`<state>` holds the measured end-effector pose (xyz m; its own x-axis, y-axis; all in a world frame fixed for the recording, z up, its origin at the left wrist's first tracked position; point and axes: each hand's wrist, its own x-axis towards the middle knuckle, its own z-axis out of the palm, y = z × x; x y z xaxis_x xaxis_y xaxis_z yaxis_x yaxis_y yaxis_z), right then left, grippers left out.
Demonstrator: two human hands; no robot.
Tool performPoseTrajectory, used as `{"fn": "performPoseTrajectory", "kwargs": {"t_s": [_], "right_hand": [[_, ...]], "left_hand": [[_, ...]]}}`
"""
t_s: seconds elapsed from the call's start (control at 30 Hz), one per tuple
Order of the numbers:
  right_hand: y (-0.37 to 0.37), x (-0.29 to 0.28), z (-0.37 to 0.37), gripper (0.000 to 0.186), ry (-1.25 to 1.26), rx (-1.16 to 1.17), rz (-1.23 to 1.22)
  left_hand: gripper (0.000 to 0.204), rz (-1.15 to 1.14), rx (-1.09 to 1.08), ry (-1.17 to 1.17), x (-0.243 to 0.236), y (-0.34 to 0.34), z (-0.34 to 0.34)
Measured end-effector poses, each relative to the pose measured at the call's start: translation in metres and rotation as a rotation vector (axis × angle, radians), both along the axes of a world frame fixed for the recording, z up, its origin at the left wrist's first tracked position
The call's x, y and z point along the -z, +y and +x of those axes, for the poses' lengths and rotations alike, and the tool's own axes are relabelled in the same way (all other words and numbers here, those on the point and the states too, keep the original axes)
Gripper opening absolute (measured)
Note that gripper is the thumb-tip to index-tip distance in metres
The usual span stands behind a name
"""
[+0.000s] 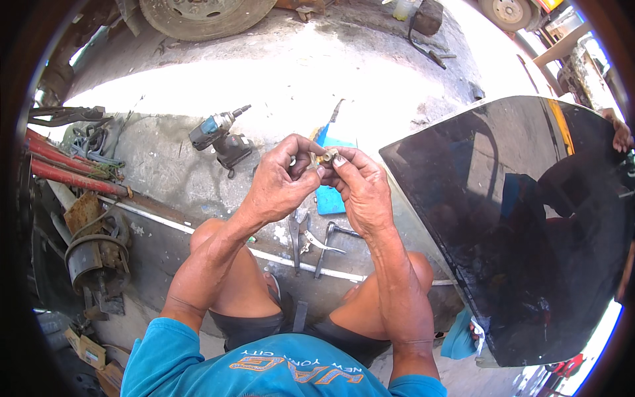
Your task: The person sits on the floor and uses a hammer and pliers to remove a small metal piece from a large, curved car part. They then inspect the removed piece closely.
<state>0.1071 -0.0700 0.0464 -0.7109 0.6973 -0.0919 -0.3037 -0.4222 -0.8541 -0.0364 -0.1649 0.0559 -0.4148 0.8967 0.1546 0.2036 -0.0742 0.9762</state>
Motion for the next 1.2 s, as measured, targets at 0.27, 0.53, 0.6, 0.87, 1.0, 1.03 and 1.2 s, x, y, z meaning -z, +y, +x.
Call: {"fn": "performPoseTrajectory", "kwargs": {"t_s": [0.27,0.53,0.6,0.87,1.0,1.03,1.2], "right_hand": [[-0.002,-0.002,-0.001,0.023,-0.029,0.013,-0.006],[-0.003,-0.006,0.001,0.025,-0.046,0.034,0.012],[-0.003,-0.007,0.002,0.025,-0.053,0.044,0.013],[-0.005,-0.013,0.004,0.028,-0.086,0.044,0.041],[-0.005,-0.013,0.004,0.029,-0.122,0.056,0.065],[-0.005,-0.013,0.003,0.029,-0.126,0.057,0.077],[-0.004,-0.013,0.003,0.029,-0.136,0.061,0.096]], "left_hand": [[0.023,0.005,-0.009,-0.101,0.011,0.005,-0.001],[0.018,0.001,0.073,-0.279,0.012,0.007,-0.004],[0.020,-0.002,0.095,-0.365,0.009,0.008,-0.002],[0.019,0.000,0.143,-0.614,0.010,0.010,-0.003],[0.020,0.010,0.155,-0.633,0.014,0.011,-0.004],[0.020,0.014,0.158,-0.646,0.014,0.011,-0.004],[0.014,-0.014,0.156,-0.735,0.009,0.011,-0.004]]}}
